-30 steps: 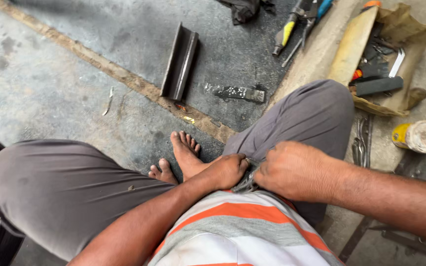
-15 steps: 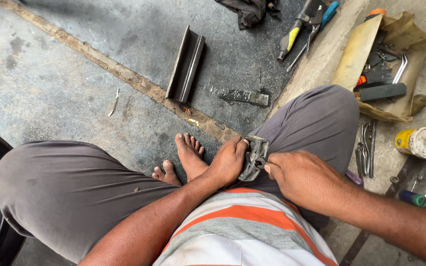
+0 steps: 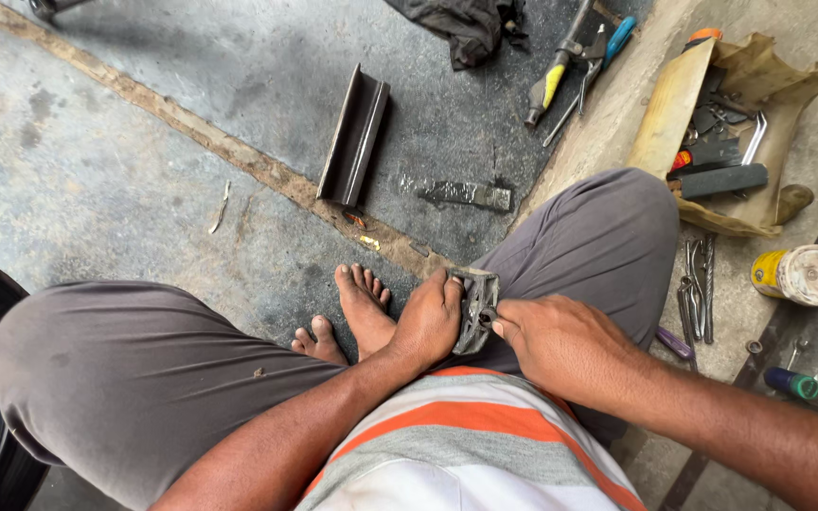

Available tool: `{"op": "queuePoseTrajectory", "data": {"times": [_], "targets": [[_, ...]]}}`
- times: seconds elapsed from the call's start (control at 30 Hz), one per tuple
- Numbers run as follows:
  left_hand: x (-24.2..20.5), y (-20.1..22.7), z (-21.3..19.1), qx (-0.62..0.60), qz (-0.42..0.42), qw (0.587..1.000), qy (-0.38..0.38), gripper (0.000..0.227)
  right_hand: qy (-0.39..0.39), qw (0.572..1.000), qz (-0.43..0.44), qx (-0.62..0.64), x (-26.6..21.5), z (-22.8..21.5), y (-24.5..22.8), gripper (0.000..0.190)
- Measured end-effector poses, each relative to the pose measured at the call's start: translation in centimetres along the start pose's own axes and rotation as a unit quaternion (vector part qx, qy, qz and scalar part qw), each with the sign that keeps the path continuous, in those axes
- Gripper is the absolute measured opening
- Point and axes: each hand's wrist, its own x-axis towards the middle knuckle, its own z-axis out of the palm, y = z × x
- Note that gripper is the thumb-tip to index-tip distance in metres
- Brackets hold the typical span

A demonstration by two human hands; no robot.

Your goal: The person sits on the floor and repairs a bicycle pedal. They use a wrench to loosen a bolt, then use pliers to adjust the internal mechanism of the pedal. The person repeatedly tightens and adjusts the pedal components.

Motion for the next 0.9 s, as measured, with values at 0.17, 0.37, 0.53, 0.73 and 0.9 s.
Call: {"op": "queuePoseTrajectory", "data": {"times": [0.17, 0.37, 0.53, 0.73, 0.9], "targets": [[-0.2, -0.5, 0.0, 0.050, 0.013, 0.998, -0.018, 0.034, -0.089, 0.994, 0.015, -0.058, 0.0, -1.0, -0.6, 0.025], [-0.3, -1.2, 0.4, 0.074, 0.024, 0.996, -0.051, 0.037, -0.111, 0.982, 0.003, -0.153, -0.3, -0.6, -0.8, 0.024], [-0.6, -2.2, 1.0, 0.075, 0.023, 0.995, -0.060, 0.036, -0.105, 0.976, -0.046, -0.186, -0.3, -0.1, -0.4, 0.020], [-0.2, -2.8, 1.1, 0.068, -0.007, 0.995, -0.075, 0.036, -0.106, 0.958, -0.119, -0.239, 1.1, -0.8, 0.3, 0.020], [-0.2, -2.8, 1.1, 0.067, -0.015, 0.995, -0.078, 0.038, -0.127, 0.930, -0.197, -0.283, 2.2, -1.1, 1.2, 0.015]]}}
